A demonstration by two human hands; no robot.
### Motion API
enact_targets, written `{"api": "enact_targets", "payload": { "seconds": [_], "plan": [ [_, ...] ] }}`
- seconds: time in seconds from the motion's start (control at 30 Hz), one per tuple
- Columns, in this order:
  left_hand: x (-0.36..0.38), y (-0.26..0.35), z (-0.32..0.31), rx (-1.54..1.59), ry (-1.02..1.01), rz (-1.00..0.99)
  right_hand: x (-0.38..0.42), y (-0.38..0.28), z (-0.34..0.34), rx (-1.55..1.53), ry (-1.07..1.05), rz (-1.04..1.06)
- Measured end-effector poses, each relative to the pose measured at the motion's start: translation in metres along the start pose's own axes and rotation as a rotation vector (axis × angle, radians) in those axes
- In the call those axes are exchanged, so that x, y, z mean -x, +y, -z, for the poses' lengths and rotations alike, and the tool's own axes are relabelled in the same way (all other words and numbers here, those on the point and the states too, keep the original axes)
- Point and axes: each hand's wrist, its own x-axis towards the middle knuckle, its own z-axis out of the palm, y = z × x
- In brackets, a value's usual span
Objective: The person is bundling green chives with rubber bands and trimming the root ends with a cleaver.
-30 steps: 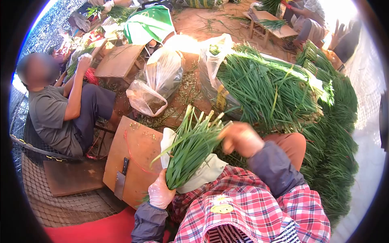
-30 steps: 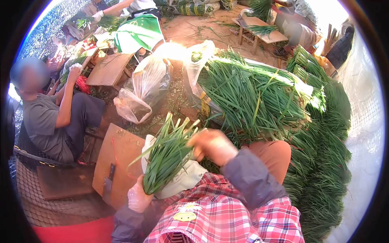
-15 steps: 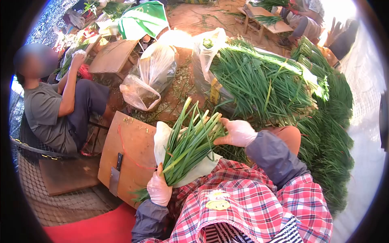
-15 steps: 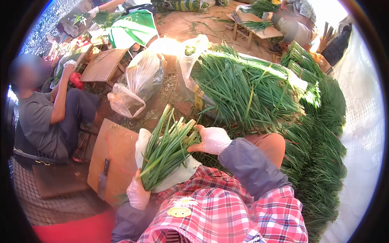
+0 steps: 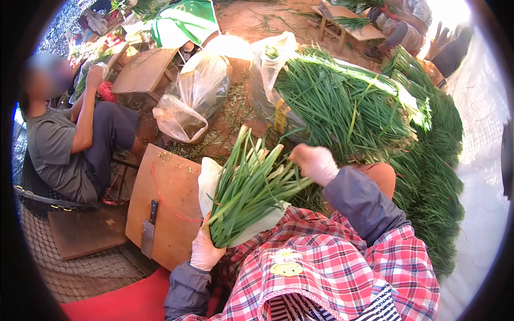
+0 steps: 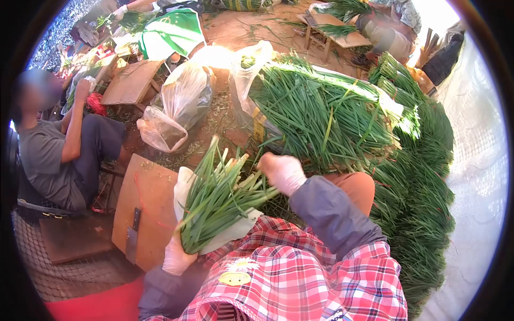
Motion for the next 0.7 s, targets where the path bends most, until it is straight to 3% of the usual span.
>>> {"api": "enact_targets", "payload": {
  "seconds": [0.03,0.1,0.13,0.17,0.2,0.27,0.33,0.4,0.43,0.53,0.7],
  "plan": [
    [-0.002,0.018,0.008,0.052,-0.04,0.118,-0.008,0.01,0.006,-0.214,0.032,-0.134],
    [-0.001,0.014,0.009,0.051,-0.017,0.094,-0.025,0.041,0.014,-0.447,0.226,-0.217],
    [0.001,0.011,0.011,0.049,-0.004,0.084,-0.03,0.047,0.027,-0.332,0.306,-0.243],
    [0.002,0.004,0.01,0.034,0.02,0.064,-0.038,0.064,0.038,-0.41,0.349,-0.365],
    [0.001,-0.001,0.006,0.023,0.042,0.04,-0.038,0.059,0.056,-0.145,0.191,-0.499],
    [0.003,-0.004,0.004,-0.015,0.052,0.042,-0.036,0.082,0.049,0.444,-0.138,-0.282],
    [0.0,0.013,0.009,-0.059,0.058,0.081,-0.017,0.035,0.056,0.386,-0.184,-0.318],
    [0.001,0.018,0.007,-0.071,0.062,0.107,-0.011,0.02,0.046,-0.065,-0.424,-0.326],
    [0.002,0.018,0.007,-0.083,0.061,0.119,-0.005,0.013,0.034,-0.12,-0.502,-0.327],
    [0.001,0.017,0.004,-0.115,0.12,0.046,0.009,0.0,-0.002,0.038,-0.53,-0.198],
    [0.008,0.012,0.015,-0.103,0.106,0.066,0.004,0.026,-0.011,0.333,-0.183,-0.201]
  ]
}}
